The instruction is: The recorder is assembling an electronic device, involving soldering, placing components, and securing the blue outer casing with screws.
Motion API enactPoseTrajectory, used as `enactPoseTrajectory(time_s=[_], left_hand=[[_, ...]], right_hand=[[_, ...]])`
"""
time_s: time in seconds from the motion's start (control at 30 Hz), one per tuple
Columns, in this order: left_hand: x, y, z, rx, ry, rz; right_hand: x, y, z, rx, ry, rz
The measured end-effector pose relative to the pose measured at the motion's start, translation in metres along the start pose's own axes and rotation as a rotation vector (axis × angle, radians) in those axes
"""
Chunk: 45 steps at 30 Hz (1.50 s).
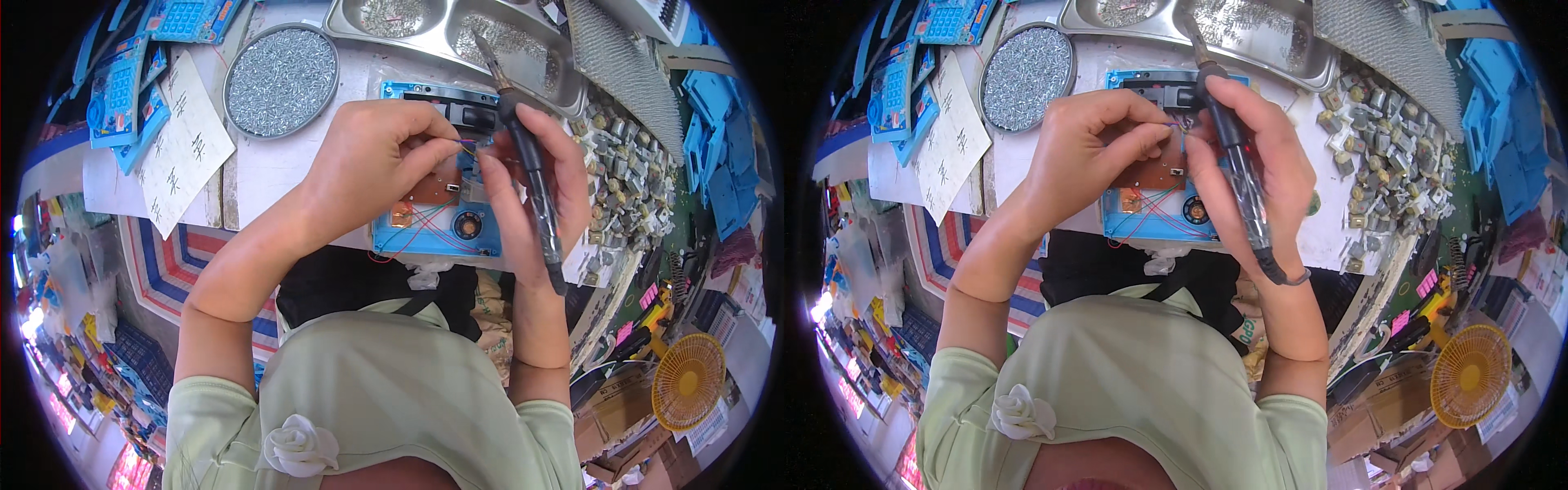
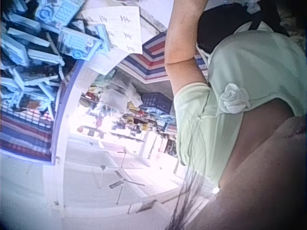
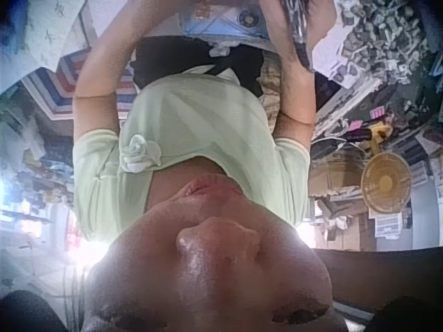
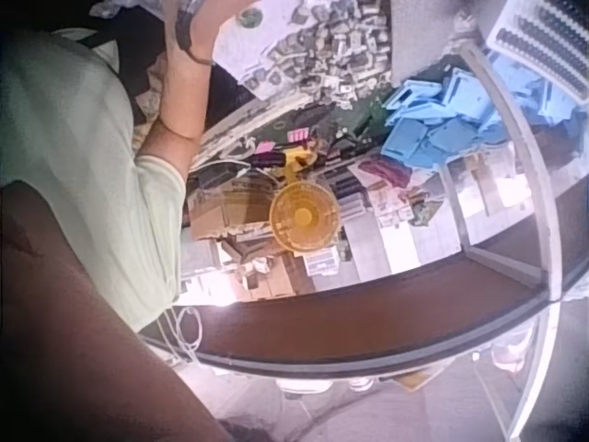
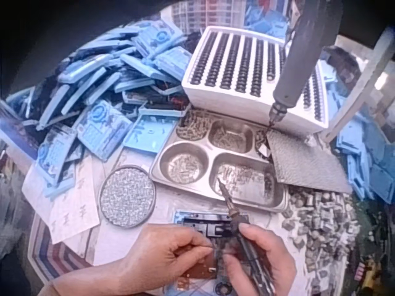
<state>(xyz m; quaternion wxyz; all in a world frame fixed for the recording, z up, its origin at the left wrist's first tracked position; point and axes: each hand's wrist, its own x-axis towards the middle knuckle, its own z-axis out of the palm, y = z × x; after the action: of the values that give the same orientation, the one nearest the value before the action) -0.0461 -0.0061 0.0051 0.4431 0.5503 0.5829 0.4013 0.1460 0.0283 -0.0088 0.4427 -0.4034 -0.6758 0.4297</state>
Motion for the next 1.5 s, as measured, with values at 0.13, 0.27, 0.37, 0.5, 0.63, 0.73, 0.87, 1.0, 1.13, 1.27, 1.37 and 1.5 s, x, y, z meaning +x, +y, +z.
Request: enactPoseTrajectory(time_s=[0.13, 0.27, 0.37, 0.5, 0.63, 0.73, 0.87, 1.0, 1.13, 1.27, 1.37, 1.5], left_hand=[[0.000, -0.004, 0.006, -0.005, 0.035, 0.020], [0.000, -0.005, 0.009, -0.005, 0.040, 0.008], [0.001, -0.005, 0.008, -0.007, 0.028, -0.015], [-0.001, -0.008, 0.007, -0.083, 0.031, -0.055], [-0.002, -0.010, 0.008, -0.113, 0.062, -0.001], [-0.001, -0.013, 0.007, 0.071, 0.114, 0.135], [0.004, -0.018, 0.011, 0.325, 0.217, 0.330], [0.007, -0.018, 0.016, 0.394, 0.241, 0.317], [0.007, -0.019, 0.017, 0.417, 0.240, 0.317], [0.006, -0.019, 0.018, 0.396, 0.264, 0.325], [0.007, -0.020, 0.018, 0.392, 0.265, 0.330], [0.007, -0.020, 0.017, 0.409, 0.264, 0.340]], right_hand=[[0.006, 0.000, 0.009, 0.040, -0.010, -0.011], [0.011, 0.003, 0.011, 0.024, -0.011, -0.041], [0.013, 0.003, 0.012, 0.025, -0.010, -0.049], [0.013, 0.007, 0.013, 0.040, 0.012, -0.052], [0.011, 0.012, 0.014, -0.003, 0.047, -0.075], [0.008, 0.012, 0.007, -0.092, 0.061, -0.142], [0.004, 0.001, -0.037, -0.179, 0.030, -0.376], [-0.016, -0.006, -0.061, -0.149, -0.034, -0.358], [-0.023, 0.005, -0.064, -0.122, -0.102, -0.352], [-0.020, 0.003, -0.060, -0.202, -0.163, -0.403], [-0.018, 0.006, -0.055, -0.188, -0.193, -0.435], [-0.016, 0.007, -0.054, -0.213, -0.225, -0.449]])
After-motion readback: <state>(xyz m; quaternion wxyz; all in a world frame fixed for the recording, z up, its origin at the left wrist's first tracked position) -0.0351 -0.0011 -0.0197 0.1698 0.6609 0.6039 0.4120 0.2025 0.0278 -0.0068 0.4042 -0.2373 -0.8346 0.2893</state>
